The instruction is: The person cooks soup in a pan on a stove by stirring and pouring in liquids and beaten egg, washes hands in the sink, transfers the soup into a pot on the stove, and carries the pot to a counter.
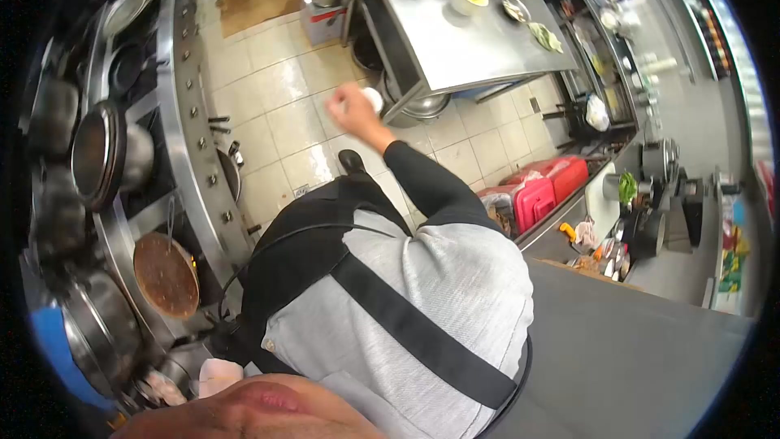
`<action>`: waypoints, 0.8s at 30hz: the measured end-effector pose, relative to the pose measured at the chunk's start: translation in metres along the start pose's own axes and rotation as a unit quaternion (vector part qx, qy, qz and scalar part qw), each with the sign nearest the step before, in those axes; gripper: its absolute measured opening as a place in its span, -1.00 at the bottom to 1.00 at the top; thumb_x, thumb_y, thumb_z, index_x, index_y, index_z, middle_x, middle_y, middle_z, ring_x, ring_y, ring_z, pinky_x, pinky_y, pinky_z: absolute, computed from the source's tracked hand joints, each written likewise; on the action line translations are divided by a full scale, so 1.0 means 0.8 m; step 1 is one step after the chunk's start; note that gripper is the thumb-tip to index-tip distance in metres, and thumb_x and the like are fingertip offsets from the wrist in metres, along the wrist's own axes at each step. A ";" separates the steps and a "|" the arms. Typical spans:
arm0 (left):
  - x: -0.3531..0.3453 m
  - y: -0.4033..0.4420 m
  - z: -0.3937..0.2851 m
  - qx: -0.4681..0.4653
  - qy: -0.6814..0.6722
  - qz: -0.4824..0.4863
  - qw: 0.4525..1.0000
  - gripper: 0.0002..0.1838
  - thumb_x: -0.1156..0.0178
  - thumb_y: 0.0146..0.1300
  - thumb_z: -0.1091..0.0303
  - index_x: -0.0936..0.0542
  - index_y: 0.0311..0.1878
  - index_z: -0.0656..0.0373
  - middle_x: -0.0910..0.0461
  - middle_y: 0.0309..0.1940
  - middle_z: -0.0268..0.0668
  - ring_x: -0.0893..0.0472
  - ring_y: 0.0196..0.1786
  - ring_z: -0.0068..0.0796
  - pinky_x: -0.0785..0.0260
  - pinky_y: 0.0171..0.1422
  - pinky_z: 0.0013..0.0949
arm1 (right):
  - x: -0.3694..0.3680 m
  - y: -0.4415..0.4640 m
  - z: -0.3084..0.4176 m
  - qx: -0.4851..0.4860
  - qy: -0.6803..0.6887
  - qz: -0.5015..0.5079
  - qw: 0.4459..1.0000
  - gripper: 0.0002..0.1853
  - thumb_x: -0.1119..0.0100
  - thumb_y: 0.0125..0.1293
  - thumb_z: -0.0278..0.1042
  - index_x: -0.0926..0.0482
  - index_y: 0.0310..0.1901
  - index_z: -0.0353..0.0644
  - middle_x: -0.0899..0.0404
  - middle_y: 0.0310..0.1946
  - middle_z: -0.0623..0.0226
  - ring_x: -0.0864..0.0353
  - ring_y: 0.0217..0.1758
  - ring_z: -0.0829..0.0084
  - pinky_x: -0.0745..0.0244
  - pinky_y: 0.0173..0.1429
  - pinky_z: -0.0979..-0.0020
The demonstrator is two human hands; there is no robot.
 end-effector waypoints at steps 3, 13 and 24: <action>-0.034 -0.002 -0.051 -0.018 0.028 0.017 0.999 -0.55 -0.08 0.39 -0.04 -0.61 -0.16 0.23 -0.58 -0.37 -0.01 -0.56 -0.26 -0.03 -0.34 -0.15 -0.04 | 0.118 0.089 -0.132 -0.146 -0.030 -0.192 0.970 -0.71 -0.29 0.29 -0.17 -0.55 -0.43 -0.22 -0.57 -0.50 0.15 -0.56 -0.42 0.17 -0.46 -0.25 0.22; -0.184 -0.080 -0.165 -0.037 0.137 0.054 0.988 -0.59 -0.08 0.40 -0.04 -0.62 -0.12 0.16 -0.57 -0.41 -0.08 -0.54 -0.32 -0.08 -0.33 -0.23 -0.03 | 0.354 0.329 -0.561 -0.385 0.089 -0.264 0.880 -0.54 -0.39 0.23 0.02 -0.60 -0.23 -0.33 -0.50 -0.55 0.30 -0.41 -0.63 0.38 -0.34 -0.55 0.25; -0.236 -0.106 -0.181 -0.090 0.242 0.041 0.965 -0.62 -0.08 0.41 -0.03 -0.63 -0.08 0.08 -0.55 -0.45 -0.15 -0.52 -0.39 -0.14 -0.31 -0.31 -0.02 | 0.368 0.325 -0.518 -0.408 0.138 -0.079 0.899 -0.47 -0.05 0.48 0.01 -0.57 -0.13 -0.48 -0.62 -0.36 0.12 -0.67 -0.33 0.27 -0.65 -0.34 0.29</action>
Point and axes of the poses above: each hand's wrist, its own y-axis towards the middle knuckle, its own x-axis out of the back of the hand, z = x × y, the point moved 1 cm from there along y, towards the middle knuckle
